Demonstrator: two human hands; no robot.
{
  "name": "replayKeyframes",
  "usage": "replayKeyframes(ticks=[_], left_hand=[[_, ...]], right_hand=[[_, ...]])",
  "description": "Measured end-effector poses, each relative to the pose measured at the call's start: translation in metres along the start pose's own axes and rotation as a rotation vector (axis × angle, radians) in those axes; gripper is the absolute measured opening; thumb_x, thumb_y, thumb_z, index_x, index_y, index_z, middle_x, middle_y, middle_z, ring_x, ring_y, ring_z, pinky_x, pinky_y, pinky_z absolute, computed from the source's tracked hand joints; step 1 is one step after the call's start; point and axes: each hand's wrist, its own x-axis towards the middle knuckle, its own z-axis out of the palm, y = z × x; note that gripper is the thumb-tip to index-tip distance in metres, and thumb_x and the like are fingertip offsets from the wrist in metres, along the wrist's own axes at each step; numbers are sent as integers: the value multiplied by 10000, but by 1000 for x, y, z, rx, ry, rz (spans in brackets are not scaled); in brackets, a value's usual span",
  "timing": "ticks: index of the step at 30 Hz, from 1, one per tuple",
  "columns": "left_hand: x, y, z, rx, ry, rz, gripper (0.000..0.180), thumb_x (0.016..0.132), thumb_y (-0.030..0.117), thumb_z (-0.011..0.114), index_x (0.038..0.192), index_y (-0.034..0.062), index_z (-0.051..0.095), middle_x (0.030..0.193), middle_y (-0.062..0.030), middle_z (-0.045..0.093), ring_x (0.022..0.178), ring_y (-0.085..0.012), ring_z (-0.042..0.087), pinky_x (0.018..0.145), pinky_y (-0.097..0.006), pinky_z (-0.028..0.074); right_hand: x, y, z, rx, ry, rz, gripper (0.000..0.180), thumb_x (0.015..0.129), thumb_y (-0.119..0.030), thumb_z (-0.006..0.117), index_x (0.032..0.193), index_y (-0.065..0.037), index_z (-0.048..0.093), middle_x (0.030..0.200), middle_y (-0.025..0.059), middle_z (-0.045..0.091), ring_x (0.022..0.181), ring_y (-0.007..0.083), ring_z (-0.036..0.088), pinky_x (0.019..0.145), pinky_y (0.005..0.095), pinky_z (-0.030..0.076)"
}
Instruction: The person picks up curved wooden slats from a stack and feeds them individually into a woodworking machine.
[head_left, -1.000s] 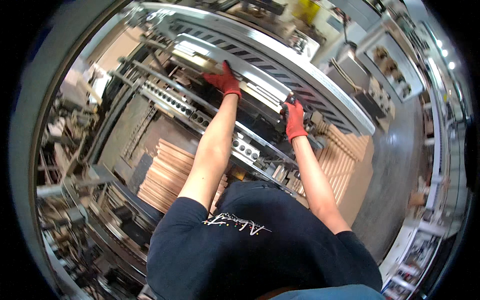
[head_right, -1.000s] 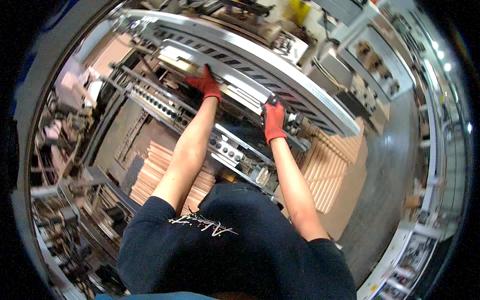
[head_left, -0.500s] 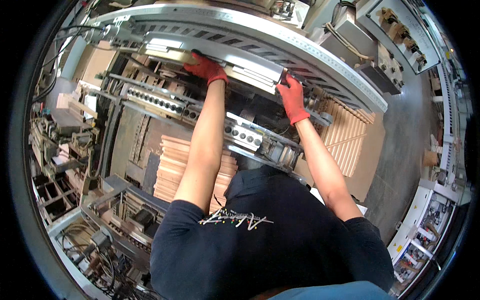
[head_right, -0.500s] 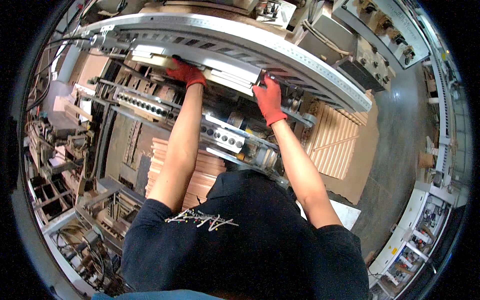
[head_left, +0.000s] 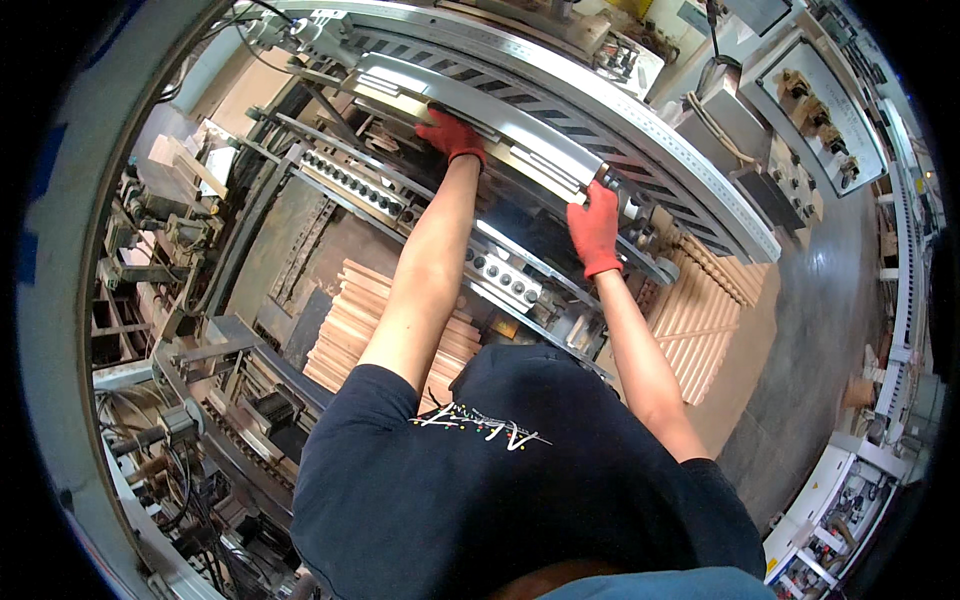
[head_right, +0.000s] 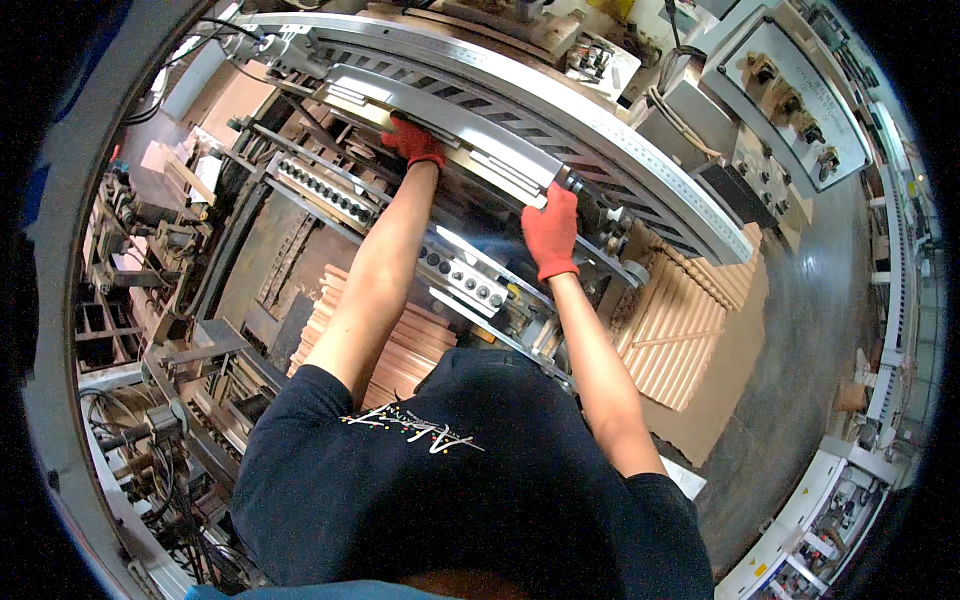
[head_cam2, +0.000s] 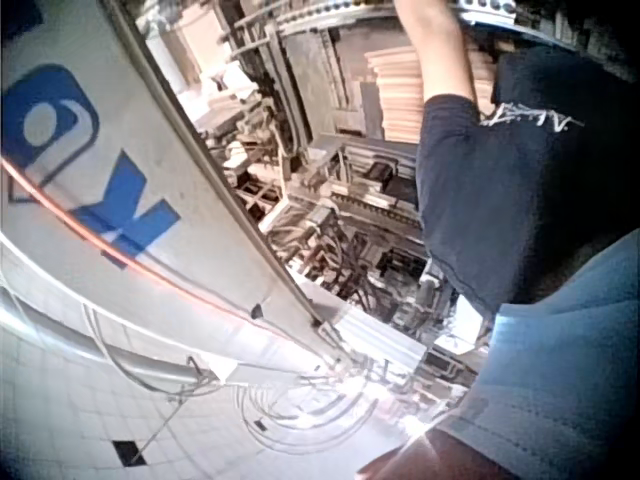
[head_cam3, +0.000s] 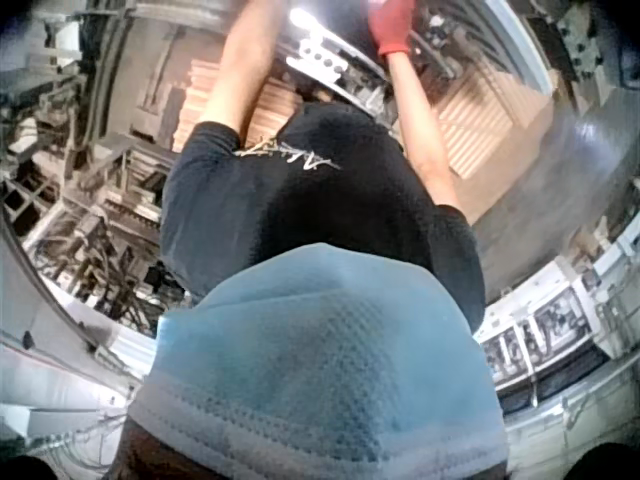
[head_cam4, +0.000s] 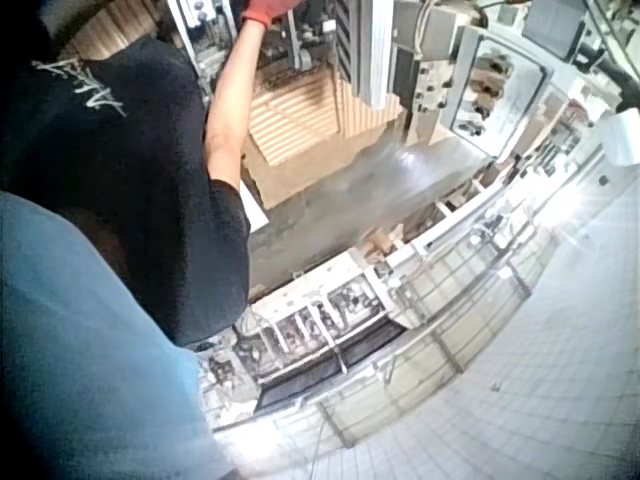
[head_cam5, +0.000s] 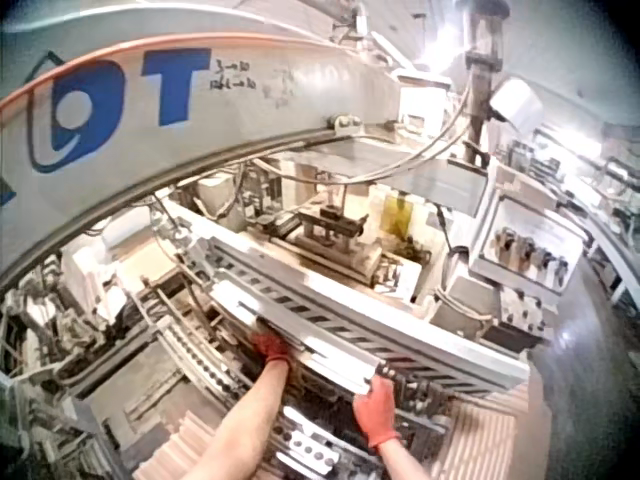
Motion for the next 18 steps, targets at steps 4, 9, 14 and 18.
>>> replayKeyframes(ticks=[4,9,14,18], left_hand=[[1,-5,-2,77,48,68,618,1018,372,502,1522,122,245,1418,-197,470,1168,-330,563,950,-462,492],[5,4,0,99,64,48,607,1017,351,511,1508,122,236,1411,-190,471,1151,-332,570,915,-452,506],[11,-8,-1,43,19,51,640,1008,388,509,1513,125,217,1447,-169,429,1177,-316,556,935,-431,506],[40,-23,-5,-3,55,83,638,1004,397,510,1509,134,222,1451,-164,419,1183,-300,550,943,-424,502]], right_hand=[[-7,-25,2,-121,30,69,430,767,-144,601,1147,37,518,1096,237,530,1000,433,554,831,475,484],[-3,-21,6,-69,62,1,456,766,-136,614,1177,43,531,1090,233,551,1024,418,556,865,460,478],[8,33,-1,293,-46,164,424,809,-156,628,1185,37,590,1099,187,645,1036,349,609,933,394,476],[28,3,-10,761,-98,665,346,795,-131,631,1095,38,600,944,157,684,884,340,648,825,384,502]])
